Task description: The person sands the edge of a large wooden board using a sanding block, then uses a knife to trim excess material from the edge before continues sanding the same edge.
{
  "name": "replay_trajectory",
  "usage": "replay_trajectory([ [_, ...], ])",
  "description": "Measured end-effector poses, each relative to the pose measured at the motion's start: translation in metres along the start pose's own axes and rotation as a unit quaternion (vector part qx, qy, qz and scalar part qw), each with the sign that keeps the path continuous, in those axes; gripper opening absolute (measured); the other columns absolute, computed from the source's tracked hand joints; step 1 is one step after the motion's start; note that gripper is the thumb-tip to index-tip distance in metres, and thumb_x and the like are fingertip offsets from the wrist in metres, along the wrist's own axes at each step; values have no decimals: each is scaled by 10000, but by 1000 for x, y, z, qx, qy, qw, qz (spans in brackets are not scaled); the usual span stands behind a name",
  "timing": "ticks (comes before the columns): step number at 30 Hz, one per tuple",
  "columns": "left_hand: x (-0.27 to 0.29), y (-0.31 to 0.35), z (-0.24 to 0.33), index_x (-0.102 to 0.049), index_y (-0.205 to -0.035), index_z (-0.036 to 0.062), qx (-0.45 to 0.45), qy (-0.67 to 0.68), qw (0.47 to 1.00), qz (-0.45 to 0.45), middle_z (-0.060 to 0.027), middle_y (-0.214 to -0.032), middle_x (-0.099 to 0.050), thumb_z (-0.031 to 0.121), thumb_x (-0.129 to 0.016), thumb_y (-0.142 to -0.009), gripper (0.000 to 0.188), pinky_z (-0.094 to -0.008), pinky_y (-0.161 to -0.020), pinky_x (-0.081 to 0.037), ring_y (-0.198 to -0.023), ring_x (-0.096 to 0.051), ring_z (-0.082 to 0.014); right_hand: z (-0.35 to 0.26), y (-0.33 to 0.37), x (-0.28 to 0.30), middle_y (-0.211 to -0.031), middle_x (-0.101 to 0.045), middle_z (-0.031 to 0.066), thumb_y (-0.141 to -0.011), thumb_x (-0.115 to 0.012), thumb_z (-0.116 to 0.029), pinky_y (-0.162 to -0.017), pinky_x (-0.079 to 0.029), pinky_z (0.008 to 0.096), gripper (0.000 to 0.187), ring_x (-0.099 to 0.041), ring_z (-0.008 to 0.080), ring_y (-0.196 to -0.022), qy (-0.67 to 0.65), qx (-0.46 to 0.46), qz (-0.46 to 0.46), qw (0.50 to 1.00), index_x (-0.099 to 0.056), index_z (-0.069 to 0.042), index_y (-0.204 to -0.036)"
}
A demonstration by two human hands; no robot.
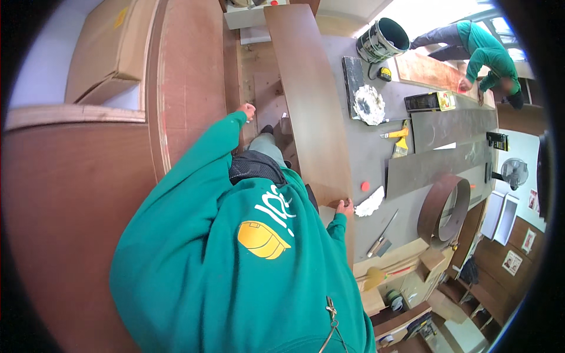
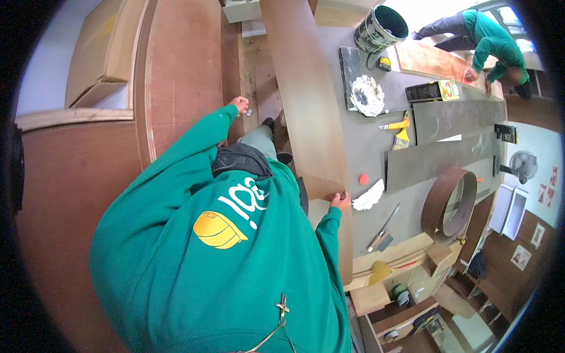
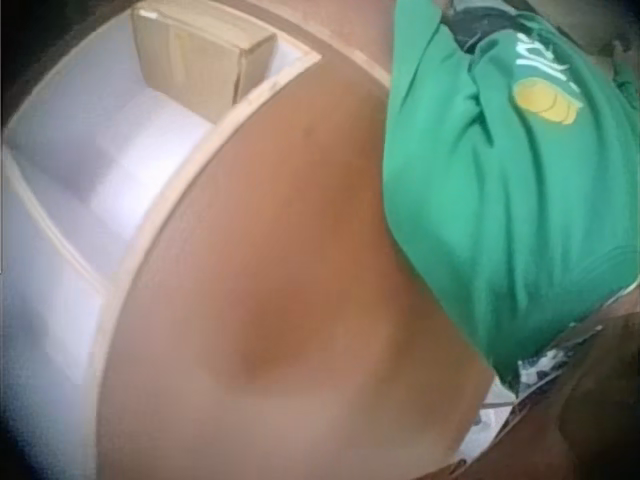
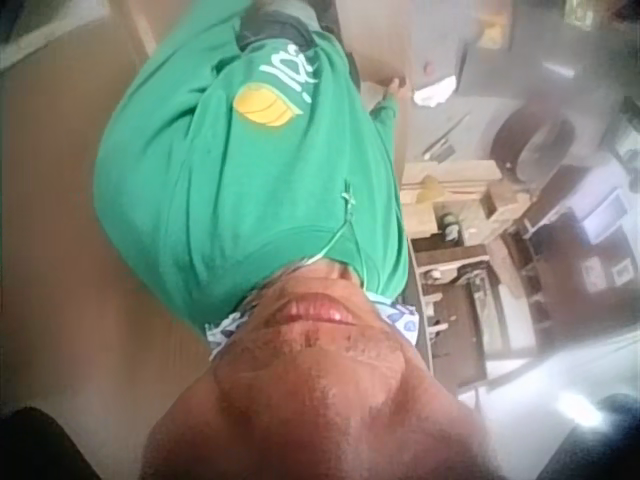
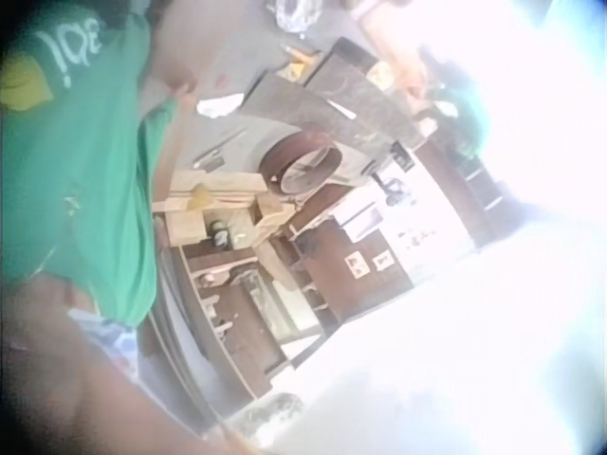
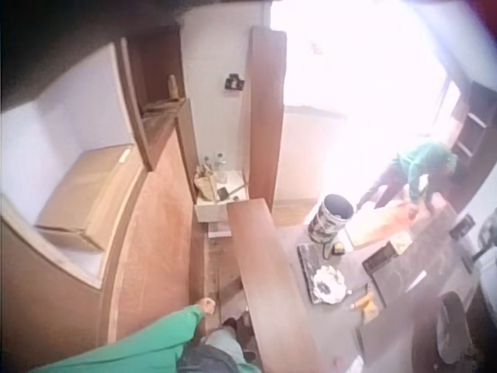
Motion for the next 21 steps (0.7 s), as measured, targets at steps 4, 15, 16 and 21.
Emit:
replay_trajectory([
  [4,-17,14,-4,-629,-1058,134,19,-21,1000,-11,-20,-844,-656,259,-592,-916,193,-340,-559,-506,-656,-634,-146,1,-3,6,-971,-691,205,-784,-703,-119,-793,-546,424,445,-666,316,-864,17,89,23,996,-647,51,-1192],
  [15,-23,22,-13,-551,-1223,200,-1,-53,998,-44,-6,-1122,-663,441,-524,-965,354,-427,-749,-490,-881,-669,-160,2,12,10,-1004,-681,214,-809,-661,-107,-829,-548,405,449,-671,302,-898,-61,70,-21,995,-623,59,-1225],
  [16,-18,25,-14,-548,-1231,198,-9,-50,998,-45,-9,-1126,-661,452,-525,-965,368,-431,-755,-490,-885,-669,-164,3,9,8,-999,-684,211,-802,-670,-119,-835,-544,415,453,-668,307,-899,-54,70,-23,996,-629,51,-1219],
  [21,-5,48,-40,-532,-1275,195,37,-63,997,-36,-28,-1161,-651,482,-517,-974,417,-452,-776,-491,-946,-671,-197,23,-13,7,-964,-682,202,-785,-685,-143,-832,-533,436,465,-652,312,-869,-8,105,11,994,-637,37,-1210],
])
Point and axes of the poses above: each hand's wrist, its own y-axis away from the middle knuckle, its own x-axis out of the back of the hand, z = x × y, the point moved 8 cm from there along -y, towards the middle knuckle
